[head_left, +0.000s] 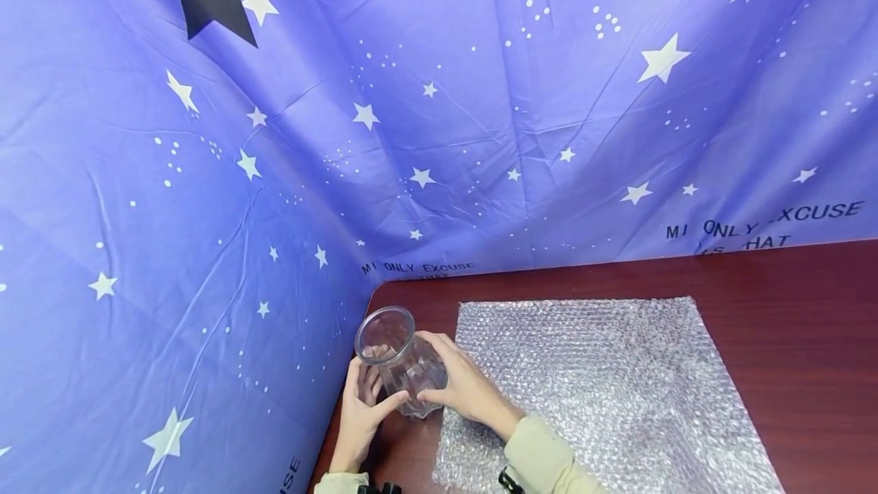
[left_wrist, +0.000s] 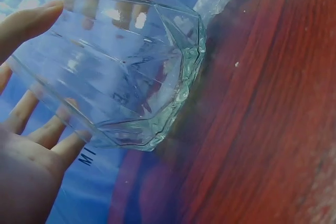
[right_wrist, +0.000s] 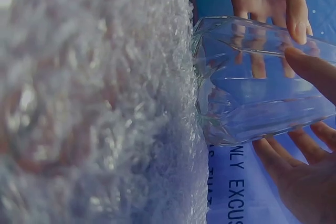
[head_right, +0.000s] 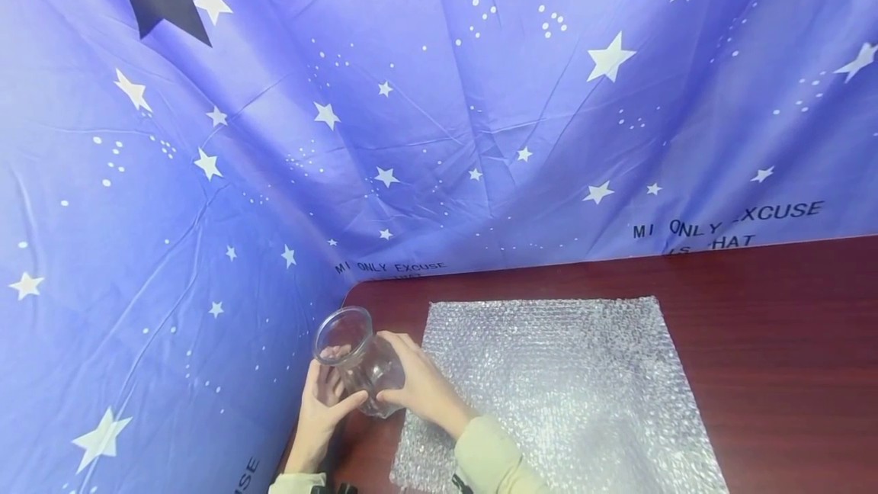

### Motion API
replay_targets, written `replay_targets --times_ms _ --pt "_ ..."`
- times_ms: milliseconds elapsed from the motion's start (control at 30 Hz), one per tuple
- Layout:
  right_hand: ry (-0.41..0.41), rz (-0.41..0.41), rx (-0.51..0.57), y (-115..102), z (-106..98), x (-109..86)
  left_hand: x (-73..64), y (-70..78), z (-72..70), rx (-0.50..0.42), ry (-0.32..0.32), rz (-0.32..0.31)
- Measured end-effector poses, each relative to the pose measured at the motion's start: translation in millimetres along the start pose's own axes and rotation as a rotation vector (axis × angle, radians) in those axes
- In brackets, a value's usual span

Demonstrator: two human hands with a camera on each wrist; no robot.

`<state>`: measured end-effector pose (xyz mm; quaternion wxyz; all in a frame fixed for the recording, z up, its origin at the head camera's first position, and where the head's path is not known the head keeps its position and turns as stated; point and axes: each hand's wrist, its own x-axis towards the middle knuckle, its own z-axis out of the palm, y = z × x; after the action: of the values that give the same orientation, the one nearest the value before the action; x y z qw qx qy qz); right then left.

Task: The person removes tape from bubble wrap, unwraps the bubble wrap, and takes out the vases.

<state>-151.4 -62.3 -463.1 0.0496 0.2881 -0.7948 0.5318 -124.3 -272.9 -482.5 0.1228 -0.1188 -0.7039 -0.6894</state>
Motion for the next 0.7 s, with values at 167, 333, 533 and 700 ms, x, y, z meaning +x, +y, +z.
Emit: replay_targets --times_ms 167,333,533,700 --pt "-0.011 0.000 -0.004 -2 -3 -0.3 0.8 5.0 -0.3 0.033 -0.014 -0.026" --pt "-0.035 0.005 -0.011 -6 -8 -1.2 3.8 16.6 -1.6 0.016 -0.026 0.038" --pt "-0.036 -0.022 -0.033 -15 -26 -2.8 10.0 40.4 -0.1 0.037 0.017 0.176" --pt "-0.010 -0.031 -0.045 -25 -46 -7.1 13.8 61.2 2.6 0.053 0.058 0.297"
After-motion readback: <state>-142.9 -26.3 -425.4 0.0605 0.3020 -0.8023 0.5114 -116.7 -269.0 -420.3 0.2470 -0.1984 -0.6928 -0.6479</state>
